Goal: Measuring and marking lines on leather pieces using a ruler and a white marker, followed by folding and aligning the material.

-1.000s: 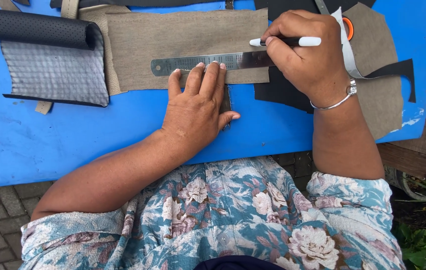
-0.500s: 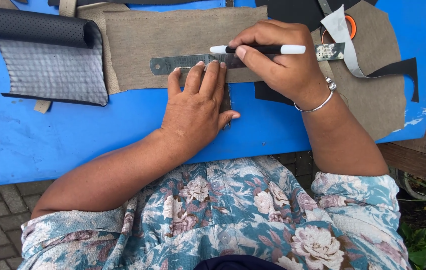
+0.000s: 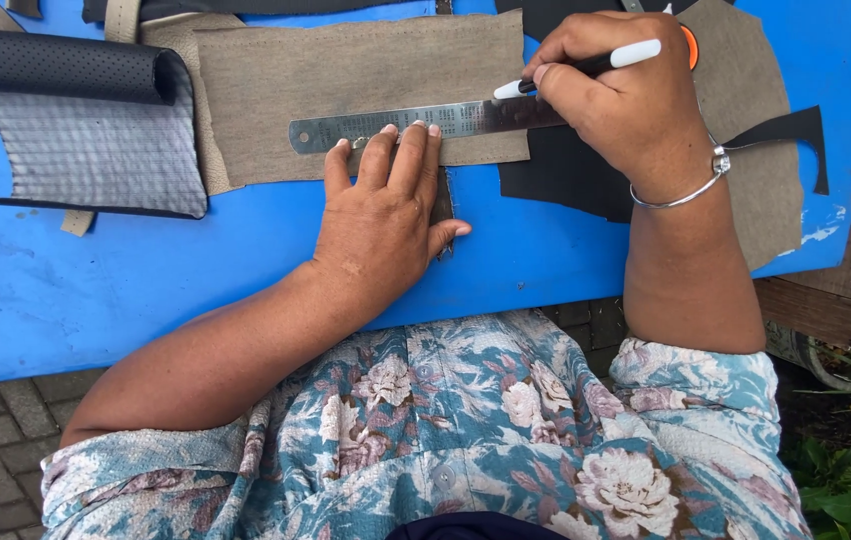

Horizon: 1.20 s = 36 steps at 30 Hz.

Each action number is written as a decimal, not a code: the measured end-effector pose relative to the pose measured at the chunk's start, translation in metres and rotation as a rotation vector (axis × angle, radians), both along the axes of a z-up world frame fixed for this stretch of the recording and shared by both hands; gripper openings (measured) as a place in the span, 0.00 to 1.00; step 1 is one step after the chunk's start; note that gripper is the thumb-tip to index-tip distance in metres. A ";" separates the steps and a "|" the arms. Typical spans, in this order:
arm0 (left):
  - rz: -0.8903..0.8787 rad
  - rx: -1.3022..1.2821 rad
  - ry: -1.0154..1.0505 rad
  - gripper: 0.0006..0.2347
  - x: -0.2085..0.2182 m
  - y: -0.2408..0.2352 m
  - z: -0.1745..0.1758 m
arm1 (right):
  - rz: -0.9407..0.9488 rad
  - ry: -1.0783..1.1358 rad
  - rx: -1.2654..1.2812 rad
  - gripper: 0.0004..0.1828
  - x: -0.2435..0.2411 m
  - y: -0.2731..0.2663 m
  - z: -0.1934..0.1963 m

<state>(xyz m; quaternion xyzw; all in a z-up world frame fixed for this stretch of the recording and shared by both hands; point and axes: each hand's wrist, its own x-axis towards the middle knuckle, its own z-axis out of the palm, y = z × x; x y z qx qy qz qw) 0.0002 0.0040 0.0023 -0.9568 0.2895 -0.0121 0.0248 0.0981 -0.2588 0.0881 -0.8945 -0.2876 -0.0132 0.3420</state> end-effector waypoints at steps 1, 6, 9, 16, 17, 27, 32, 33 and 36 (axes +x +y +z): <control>-0.001 0.000 0.000 0.43 0.000 0.000 -0.001 | -0.001 0.000 0.000 0.08 -0.001 -0.003 0.000; 0.003 -0.024 0.021 0.42 0.000 0.000 -0.002 | -0.092 -0.172 -0.222 0.06 -0.006 -0.025 -0.008; 0.000 -0.008 0.006 0.42 0.000 0.000 -0.001 | -0.078 -0.130 -0.207 0.07 -0.008 -0.026 0.000; 0.012 -0.048 -0.036 0.43 -0.001 0.004 0.001 | 0.105 0.000 -0.511 0.17 -0.008 -0.045 -0.011; 0.005 -0.037 -0.040 0.43 0.000 0.004 -0.001 | 0.095 -0.020 -0.618 0.23 -0.007 -0.040 -0.015; -0.010 -0.106 -0.033 0.43 -0.004 0.009 0.012 | 0.230 -0.210 -0.780 0.26 -0.004 -0.029 -0.019; 0.003 -0.113 -0.027 0.45 -0.010 0.006 0.011 | 0.317 -0.183 -0.692 0.26 -0.010 -0.001 -0.009; 0.005 -0.109 -0.031 0.46 -0.008 0.006 0.011 | 0.336 -0.178 -0.674 0.24 -0.011 0.005 -0.008; 0.019 -0.099 -0.014 0.46 -0.010 0.005 0.008 | 0.359 -0.148 -0.654 0.20 -0.011 0.016 -0.007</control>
